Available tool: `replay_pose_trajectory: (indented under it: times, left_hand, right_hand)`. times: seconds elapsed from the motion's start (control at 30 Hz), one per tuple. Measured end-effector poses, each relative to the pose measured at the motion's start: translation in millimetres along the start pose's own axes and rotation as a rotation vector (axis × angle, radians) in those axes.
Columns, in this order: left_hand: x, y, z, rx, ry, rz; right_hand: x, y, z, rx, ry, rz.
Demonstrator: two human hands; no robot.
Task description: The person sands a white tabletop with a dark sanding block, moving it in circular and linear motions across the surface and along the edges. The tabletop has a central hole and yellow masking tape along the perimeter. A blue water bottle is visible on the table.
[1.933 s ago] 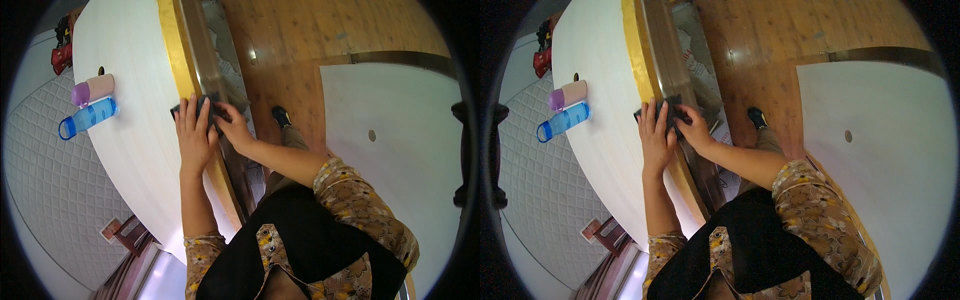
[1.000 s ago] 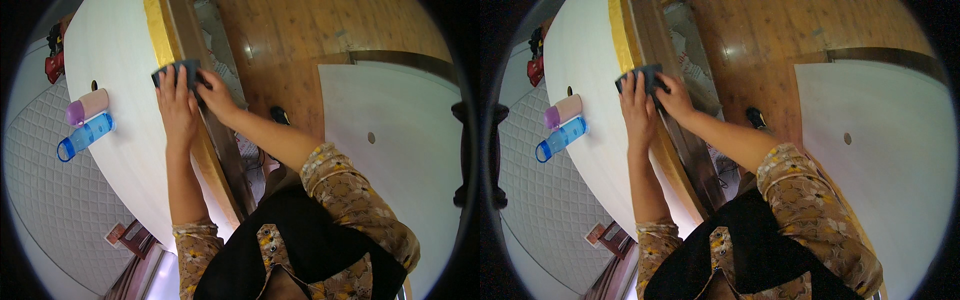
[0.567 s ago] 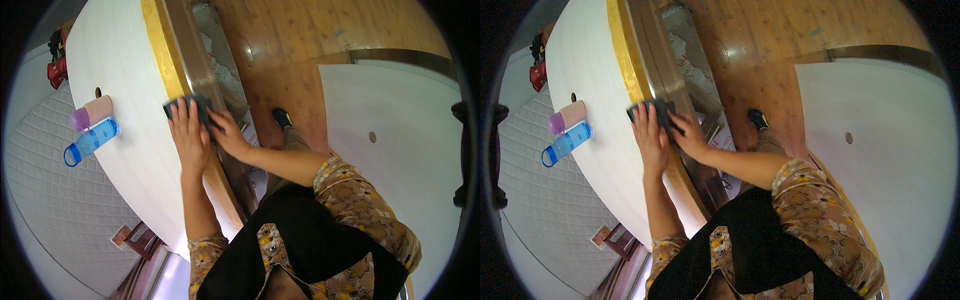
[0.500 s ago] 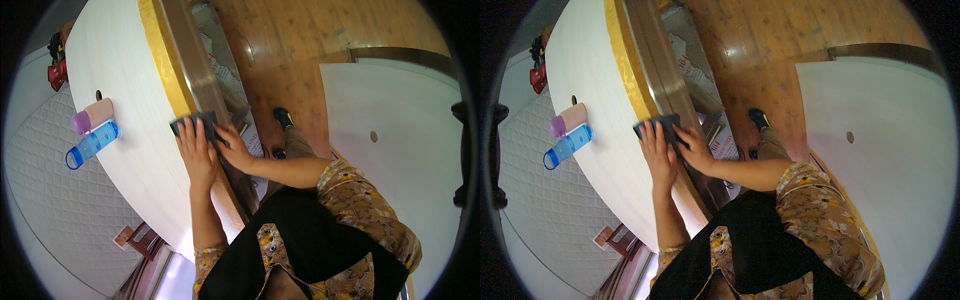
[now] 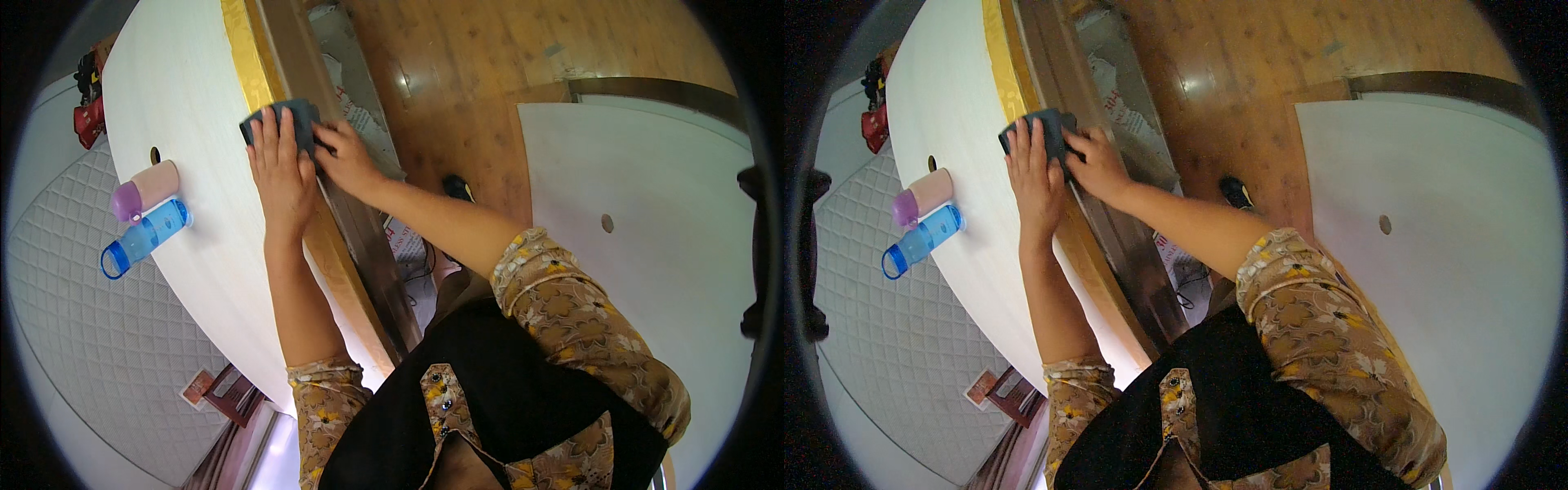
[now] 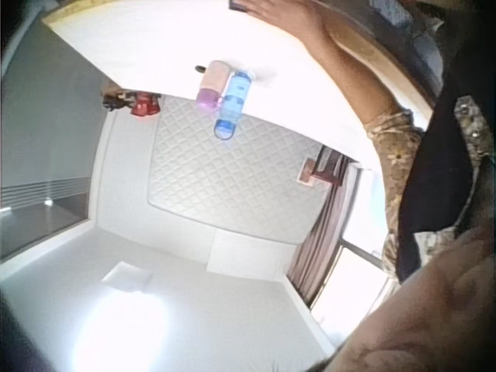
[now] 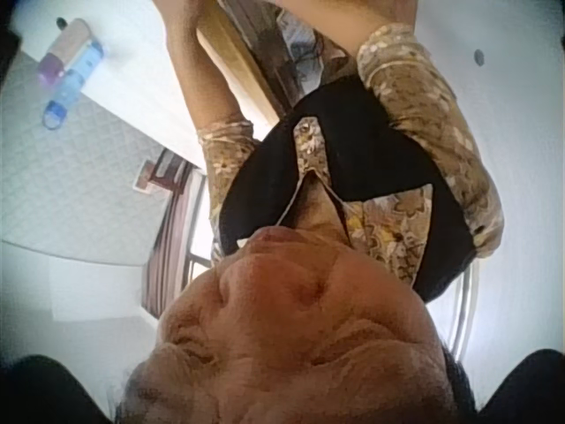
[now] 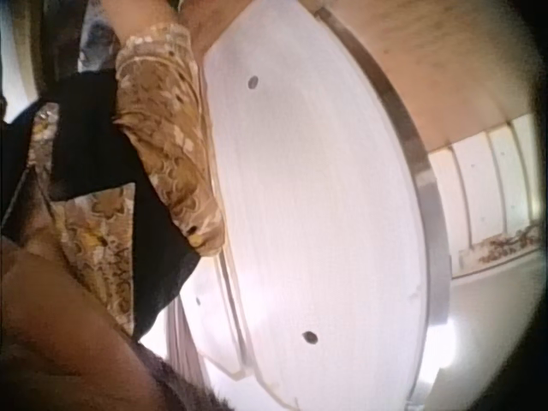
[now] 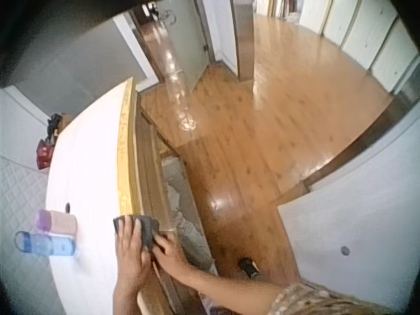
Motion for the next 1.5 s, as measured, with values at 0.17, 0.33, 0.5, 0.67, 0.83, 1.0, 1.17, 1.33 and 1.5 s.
replay_pose_trajectory:
  times: [0.17, 0.33, 0.5, 0.67, 0.83, 1.0, 1.17, 1.33, 1.5]
  left_hand:
    - [0, -1, 4, -0.031, 0.008, 0.017]
    - [-8, -35, -42, -0.054, 0.053, -0.008]
    - [-12, -71, -103, -0.119, 0.128, -0.028]
    - [-17, -111, -167, -0.145, 0.166, -0.079]
    - [-23, -139, -208, -0.13, 0.163, -0.09]
    - [-12, -103, -165, -0.089, 0.133, -0.009]
    - [-3, -61, -94, -0.02, -0.028, 0.02]
    - [-8, -71, -104, -0.069, 0.02, 0.008]
    - [-14, -113, -171, -0.126, 0.094, -0.059]
  right_hand:
    - [-3, 6, 4, 0.058, 0.046, 0.03]
    - [-12, -10, -66, 0.09, 0.069, -0.019]
    - [-20, -30, -144, 0.111, 0.12, -0.105]
    - [-38, -32, -207, 0.177, 0.234, -0.157]
    - [-40, -27, -231, 0.207, 0.271, -0.091]
    - [-21, -25, -166, -0.062, 0.063, -0.129]
    - [-10, -18, -104, -0.095, -0.031, -0.116]
    - [-17, -27, -133, -0.048, 0.012, -0.174]
    - [-30, -49, -211, 0.046, 0.126, -0.165]
Point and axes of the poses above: each hand's wrist, its own z-axis towards the middle knuckle, its own x-axis out of the palm, y = z × x, the point moved 2 cm from there along z, towards the middle knuckle, and after that the axes turned 14 degrees about x, right-handed, at the moved point
